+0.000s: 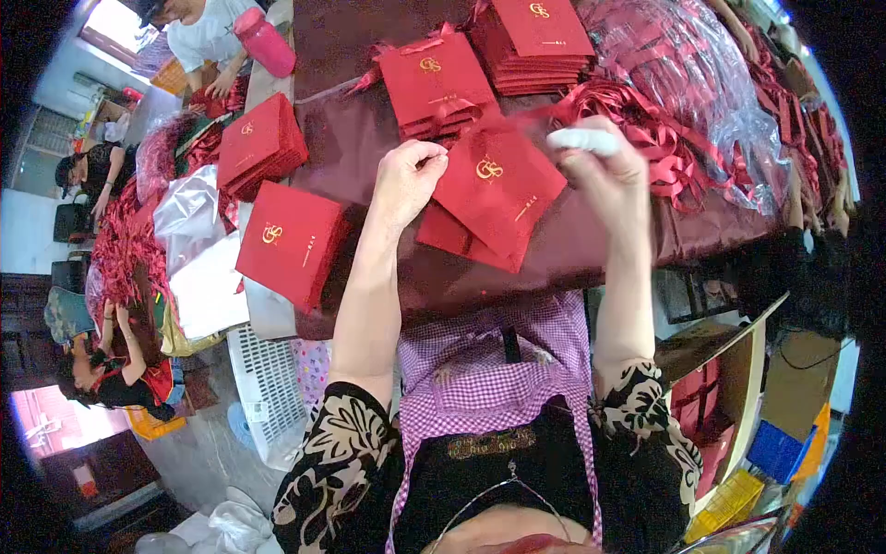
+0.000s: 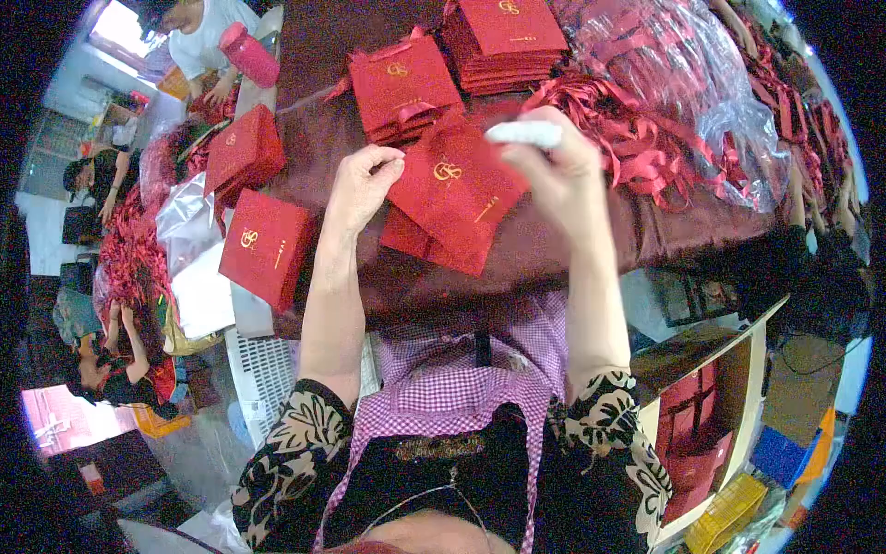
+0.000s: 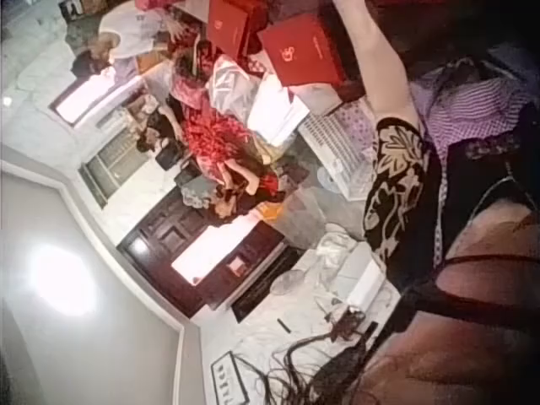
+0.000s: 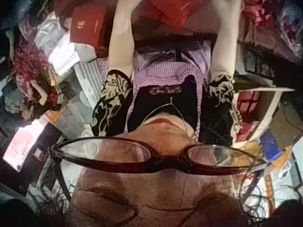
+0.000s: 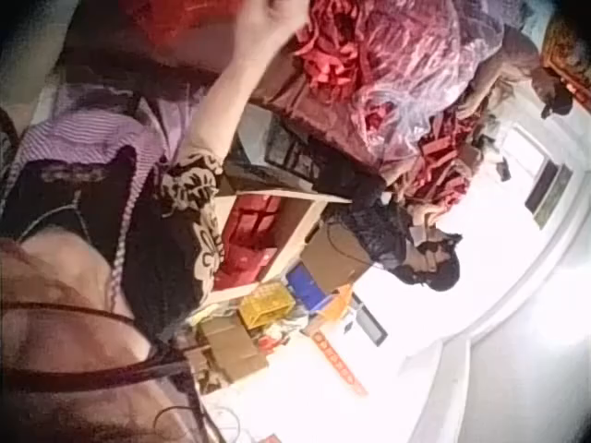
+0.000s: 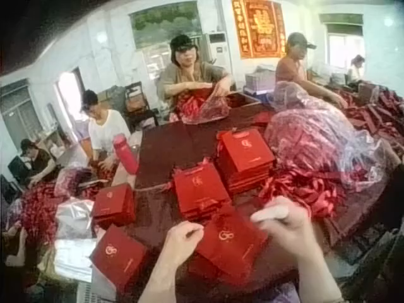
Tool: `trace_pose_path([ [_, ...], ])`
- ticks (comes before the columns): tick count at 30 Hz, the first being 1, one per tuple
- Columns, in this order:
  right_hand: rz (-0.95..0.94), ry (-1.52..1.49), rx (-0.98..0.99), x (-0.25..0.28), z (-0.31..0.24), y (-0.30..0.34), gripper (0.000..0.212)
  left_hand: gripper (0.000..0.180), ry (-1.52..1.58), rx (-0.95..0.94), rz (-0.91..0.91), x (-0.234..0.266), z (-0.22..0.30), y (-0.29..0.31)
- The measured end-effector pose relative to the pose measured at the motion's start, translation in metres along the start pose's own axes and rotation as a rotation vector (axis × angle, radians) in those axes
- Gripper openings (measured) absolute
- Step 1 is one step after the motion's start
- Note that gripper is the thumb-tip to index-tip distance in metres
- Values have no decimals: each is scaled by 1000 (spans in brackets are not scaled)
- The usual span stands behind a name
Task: The person assembles gift bags by folding each bag into shape and threading ribbon handles through the openings by hand.
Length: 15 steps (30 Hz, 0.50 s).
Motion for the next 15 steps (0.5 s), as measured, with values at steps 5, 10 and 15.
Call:
trace_pose_path([
  [5,-82,393,457,-56,-11,16,25,13,38,62,19,-1,9,2],
  [10,-109,394,150,-82,10,20,24,12,194,114,-39,-1,3,0],
  [15,-76,337,23,-81,16,17,19,13,338,198,-46,-3,5,3],
])
Point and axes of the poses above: each hand's wrist, its own y-axis away from the middle knuckle, its own x-axis out of the back of the hand, z = x × y, the point moved 1 cm from there along -y, towards the middle knuckle, and after that the axes turned 12 degrees about y, right-handed, at the moved point
